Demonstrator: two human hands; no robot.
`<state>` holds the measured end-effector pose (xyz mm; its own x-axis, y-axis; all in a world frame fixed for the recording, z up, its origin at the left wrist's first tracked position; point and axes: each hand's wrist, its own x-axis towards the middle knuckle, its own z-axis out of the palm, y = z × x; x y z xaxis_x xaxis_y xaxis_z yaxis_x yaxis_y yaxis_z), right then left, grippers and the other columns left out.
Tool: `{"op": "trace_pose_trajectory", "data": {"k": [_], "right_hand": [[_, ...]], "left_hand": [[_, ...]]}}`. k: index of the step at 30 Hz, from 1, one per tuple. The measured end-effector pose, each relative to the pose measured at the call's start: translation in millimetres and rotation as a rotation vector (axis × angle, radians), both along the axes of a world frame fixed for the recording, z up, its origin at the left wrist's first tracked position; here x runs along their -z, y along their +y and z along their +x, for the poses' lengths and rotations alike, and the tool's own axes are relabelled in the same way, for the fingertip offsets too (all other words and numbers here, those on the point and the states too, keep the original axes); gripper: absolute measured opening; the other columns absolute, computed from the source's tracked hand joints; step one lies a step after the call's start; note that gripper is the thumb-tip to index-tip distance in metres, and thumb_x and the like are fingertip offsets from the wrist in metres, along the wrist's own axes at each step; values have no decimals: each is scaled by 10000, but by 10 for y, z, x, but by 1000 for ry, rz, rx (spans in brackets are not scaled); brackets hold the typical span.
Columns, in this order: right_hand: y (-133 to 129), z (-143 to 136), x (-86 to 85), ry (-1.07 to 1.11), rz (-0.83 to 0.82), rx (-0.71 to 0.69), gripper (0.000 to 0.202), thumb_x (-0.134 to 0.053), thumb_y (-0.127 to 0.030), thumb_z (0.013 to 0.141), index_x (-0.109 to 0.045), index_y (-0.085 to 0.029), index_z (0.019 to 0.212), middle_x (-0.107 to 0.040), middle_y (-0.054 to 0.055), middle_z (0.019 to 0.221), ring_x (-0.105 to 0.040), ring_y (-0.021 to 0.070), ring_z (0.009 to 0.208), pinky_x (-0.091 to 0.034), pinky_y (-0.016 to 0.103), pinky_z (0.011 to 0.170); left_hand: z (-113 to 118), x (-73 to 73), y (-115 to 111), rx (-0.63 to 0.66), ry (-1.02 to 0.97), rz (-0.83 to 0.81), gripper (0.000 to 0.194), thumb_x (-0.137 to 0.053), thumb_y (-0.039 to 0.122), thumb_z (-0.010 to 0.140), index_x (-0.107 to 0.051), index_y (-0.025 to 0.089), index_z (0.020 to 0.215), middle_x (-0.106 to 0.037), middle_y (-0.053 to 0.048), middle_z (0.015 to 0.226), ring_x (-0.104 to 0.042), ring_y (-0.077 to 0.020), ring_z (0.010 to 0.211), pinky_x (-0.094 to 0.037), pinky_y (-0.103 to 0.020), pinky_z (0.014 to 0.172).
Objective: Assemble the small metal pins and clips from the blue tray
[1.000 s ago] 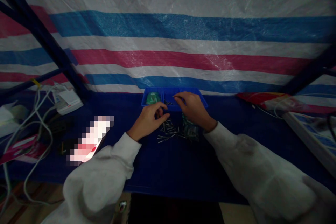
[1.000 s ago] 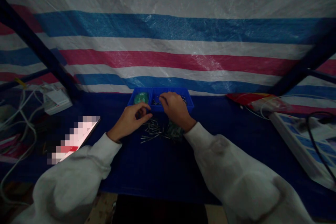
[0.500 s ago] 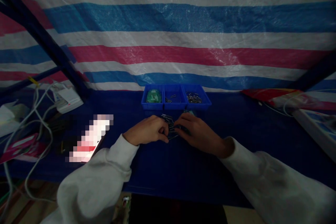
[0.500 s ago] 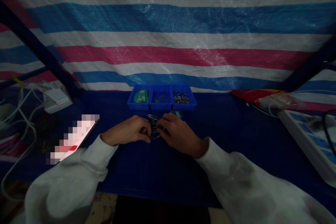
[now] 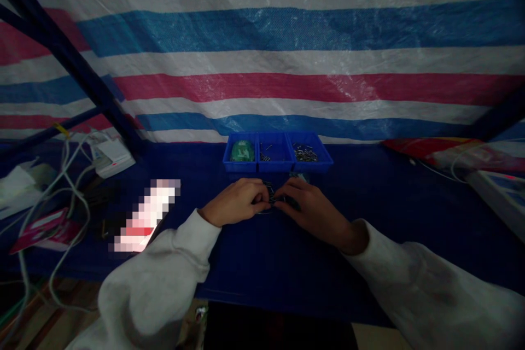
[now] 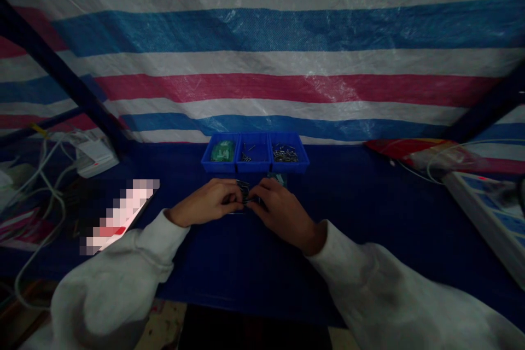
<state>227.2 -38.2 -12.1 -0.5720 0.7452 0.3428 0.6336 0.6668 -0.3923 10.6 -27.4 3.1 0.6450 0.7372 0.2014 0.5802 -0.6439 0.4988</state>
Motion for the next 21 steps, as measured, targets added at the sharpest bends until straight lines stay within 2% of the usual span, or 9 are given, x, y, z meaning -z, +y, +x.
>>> {"op": "trace_pose_trajectory", "data": {"k": [8, 11, 13, 15, 19, 21], "right_hand": [[-21, -17, -88, 47, -2, 48, 108, -614, -218, 903, -664, -182, 992, -643, 77, 966, -616, 223, 897, -488, 369, 804], [-21, -27, -131, 111, -49, 41, 75, -623, -209, 895, -669, -190, 951, -661, 55, 908, -620, 199, 841, -473, 336, 768], [-25, -32, -151, 160, -90, 42, 68, -626, -209, 890, -675, -195, 934, -669, 41, 880, -617, 175, 781, -462, 310, 724], [-32, -34, -162, 201, -125, 48, 71, -628, -214, 884, -683, -201, 927, -681, 30, 868, -611, 158, 738, -451, 292, 691], [-44, -29, -174, 298, -262, 42, 104, -639, -262, 874, -696, -199, 934, -702, 14, 842, -611, 145, 703, -443, 274, 658], [-39, -23, -179, 338, -352, 4, 148, -628, -308, 883, -704, -192, 934, -701, 10, 827, -616, 148, 712, -440, 268, 651]], "left_hand": [[39, -91, -36, -61, -191, -14, 94, -592, 235, 910, -638, 169, 862, -622, 16, 723, -569, -110, 641, -412, -228, 594], [54, -97, -44, -71, -300, -28, 96, -581, 208, 918, -645, 181, 985, -667, 7, 802, -616, -113, 708, -452, -230, 653], [63, -84, -43, -69, -355, -49, 194, -570, 186, 921, -625, 198, 1107, -685, 1, 858, -630, -111, 726, -471, -233, 674], [76, -68, -41, -70, -414, -89, 225, -565, 188, 925, -612, 198, 1145, -695, -8, 873, -638, -111, 715, -487, -238, 680], [109, -60, -48, -102, -569, -198, 106, -644, 236, 884, -649, 159, 957, -699, -20, 804, -650, -118, 688, -490, -226, 639], [121, -64, -55, -124, -628, -235, 123, -695, 261, 849, -658, 146, 876, -698, -23, 767, -644, -124, 682, -475, -222, 621]]}}
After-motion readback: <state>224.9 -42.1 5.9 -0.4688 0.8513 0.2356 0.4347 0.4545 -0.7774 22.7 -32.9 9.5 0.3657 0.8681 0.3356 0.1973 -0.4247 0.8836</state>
